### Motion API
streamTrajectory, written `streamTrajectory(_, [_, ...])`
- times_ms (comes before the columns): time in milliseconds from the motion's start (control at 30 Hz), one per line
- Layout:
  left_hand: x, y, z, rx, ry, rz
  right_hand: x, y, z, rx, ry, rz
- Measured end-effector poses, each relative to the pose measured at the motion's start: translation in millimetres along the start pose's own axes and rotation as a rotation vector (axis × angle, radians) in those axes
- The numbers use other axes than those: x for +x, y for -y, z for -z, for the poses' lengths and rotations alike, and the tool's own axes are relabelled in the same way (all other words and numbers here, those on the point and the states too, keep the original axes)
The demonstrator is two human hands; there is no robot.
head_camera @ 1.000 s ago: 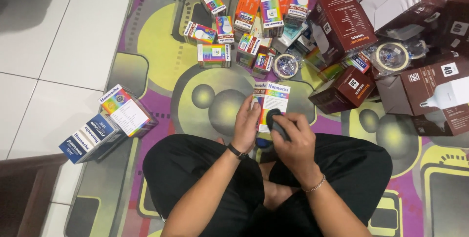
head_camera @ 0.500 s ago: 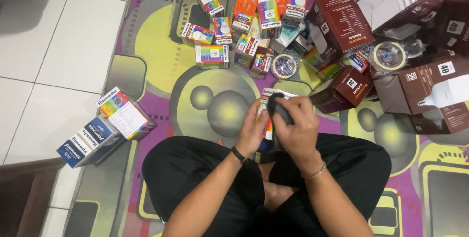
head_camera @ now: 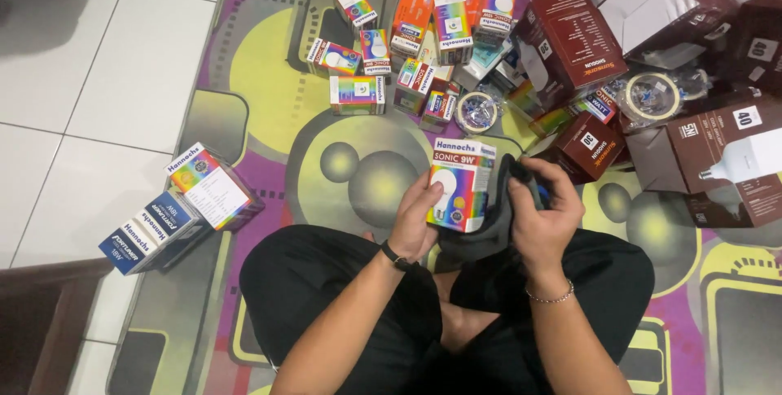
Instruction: A person cleans small product boxes with a cloth and packs them into a bag while sitting on the floor.
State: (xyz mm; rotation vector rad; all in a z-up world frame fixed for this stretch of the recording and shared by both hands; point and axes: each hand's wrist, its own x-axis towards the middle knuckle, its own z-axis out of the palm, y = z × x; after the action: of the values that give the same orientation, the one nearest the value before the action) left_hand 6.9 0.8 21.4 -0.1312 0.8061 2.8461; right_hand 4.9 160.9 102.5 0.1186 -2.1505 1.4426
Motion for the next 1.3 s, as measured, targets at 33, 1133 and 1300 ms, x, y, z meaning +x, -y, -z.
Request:
streamTrajectory(33, [2, 2, 7, -0.002, -0.003, 0.001, -3, 2, 0, -0.002, 0.003, -0.002])
streamTrajectory(1133, [-3, -4, -10, 0.251, 0.04, 0.004, 3, -8, -25, -0.359, 0.079, 0.322])
streamTrajectory(1300, [8, -17, 3, 0.217, -0.052, -0.142, -39, -4, -46, -0.395, 0.159, 0.34])
